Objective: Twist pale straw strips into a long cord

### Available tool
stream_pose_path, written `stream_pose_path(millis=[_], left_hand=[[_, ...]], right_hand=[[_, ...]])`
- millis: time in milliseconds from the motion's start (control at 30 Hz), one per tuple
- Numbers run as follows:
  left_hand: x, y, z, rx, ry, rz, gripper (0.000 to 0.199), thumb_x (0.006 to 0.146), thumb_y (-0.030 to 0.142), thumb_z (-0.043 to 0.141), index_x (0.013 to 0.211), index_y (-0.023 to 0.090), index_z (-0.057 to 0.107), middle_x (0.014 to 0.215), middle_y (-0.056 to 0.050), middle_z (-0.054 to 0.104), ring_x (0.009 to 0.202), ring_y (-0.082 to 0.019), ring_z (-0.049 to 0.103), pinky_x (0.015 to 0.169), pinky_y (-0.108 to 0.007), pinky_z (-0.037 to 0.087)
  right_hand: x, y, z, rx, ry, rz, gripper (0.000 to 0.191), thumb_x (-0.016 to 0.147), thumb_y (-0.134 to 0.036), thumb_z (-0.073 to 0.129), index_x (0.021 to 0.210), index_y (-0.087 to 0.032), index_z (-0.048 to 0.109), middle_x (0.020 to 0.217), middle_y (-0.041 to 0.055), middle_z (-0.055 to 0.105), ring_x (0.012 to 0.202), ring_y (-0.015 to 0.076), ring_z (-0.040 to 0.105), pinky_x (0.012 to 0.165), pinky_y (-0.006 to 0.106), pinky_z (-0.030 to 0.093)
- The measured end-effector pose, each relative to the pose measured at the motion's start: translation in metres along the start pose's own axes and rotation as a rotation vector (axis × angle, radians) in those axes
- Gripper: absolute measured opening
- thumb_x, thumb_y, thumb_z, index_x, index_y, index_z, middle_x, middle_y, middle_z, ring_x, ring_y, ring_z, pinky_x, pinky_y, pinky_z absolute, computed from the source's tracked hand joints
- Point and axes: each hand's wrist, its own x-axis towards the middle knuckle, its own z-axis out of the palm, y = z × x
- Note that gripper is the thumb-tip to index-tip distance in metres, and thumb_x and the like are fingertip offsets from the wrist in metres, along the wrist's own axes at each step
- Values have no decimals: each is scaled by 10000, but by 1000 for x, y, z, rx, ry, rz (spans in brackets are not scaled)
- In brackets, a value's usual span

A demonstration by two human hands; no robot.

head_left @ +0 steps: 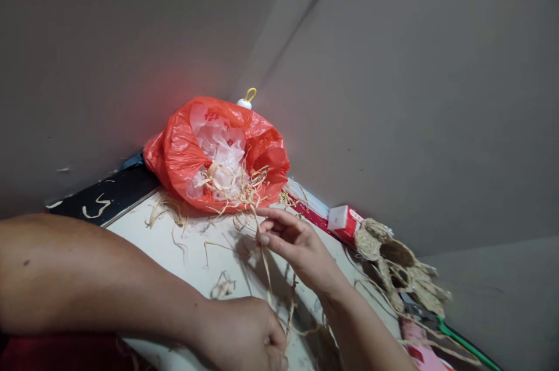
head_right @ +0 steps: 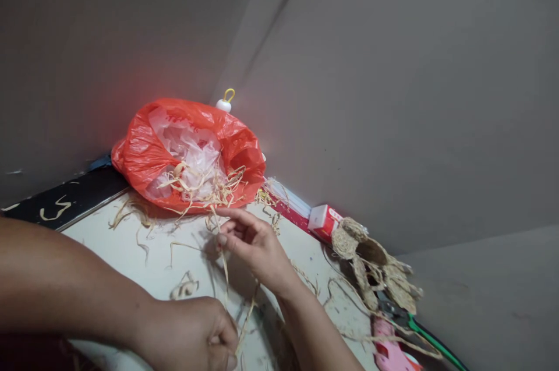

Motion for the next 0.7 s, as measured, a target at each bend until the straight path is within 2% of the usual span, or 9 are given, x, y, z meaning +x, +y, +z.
stream_pose_path(millis=[100, 167, 267, 367, 433, 533, 700], left_hand=[[-1, -1, 1, -29, 8, -66, 237, 691, 93, 504, 487, 174, 413, 395, 81, 312, 386, -60, 270, 411, -220, 226], [-1, -2, 1, -55, 12, -122, 197, 716, 148, 524, 531, 177, 465, 416, 74, 345, 399, -70, 285, 408, -225, 222], [-3, -2, 0, -45, 24, -152, 151, 743, 240, 531, 603, 182, 523, 454, 63, 374, 426, -87, 301, 400, -228, 215], [-4, -1, -2, -18, 30, -113, 175, 764, 285, 520, 629, 177, 539, 491, 62, 372, 471, -88, 313, 429, -213, 235], [-4, -1, -4, -18, 19, -75, 204, 789, 304, 502, 648, 165, 555, 530, 56, 400, 516, -88, 341, 481, -202, 273], [-4, -2, -6, -42, -21, -43, 265, 825, 351, 472, 683, 153, 576, 558, 51, 413, 546, -91, 355, 547, -206, 316], [-6, 1, -8, -95, -42, 1, 293, 840, 393, 486, 726, 142, 585, 619, 34, 485, 604, -99, 400, 624, -211, 354]], right_hand=[[-6, -2, -7, 67, 174, -64, 127, 746, -256, 722, 851, -193, 686, 666, -21, 625, 586, 96, 577, 605, 229, 458], [-20, -9, -12, 94, 301, -103, 100, 745, -271, 724, 757, -190, 668, 589, -32, 594, 512, 85, 532, 522, 206, 431], [-58, -20, -18, 60, 456, -101, 153, 753, -299, 715, 713, -185, 622, 537, -39, 537, 434, 78, 453, 408, 187, 364], [-110, -21, -17, -48, 552, 26, 160, 777, -327, 692, 771, -186, 617, 557, -26, 531, 464, 92, 465, 412, 186, 364], [-142, -15, -8, -124, 597, 145, 186, 791, -362, 672, 834, -187, 627, 552, -23, 526, 479, 98, 465, 440, 192, 375], [-174, -2, 14, -155, 611, 285, 245, 781, -417, 663, 782, -175, 620, 534, -28, 488, 471, 96, 425, 447, 201, 351], [-181, 14, 49, -108, 628, 327, 311, 776, -470, 636, 692, -173, 593, 528, -46, 406, 472, 91, 336, 440, 208, 282]])
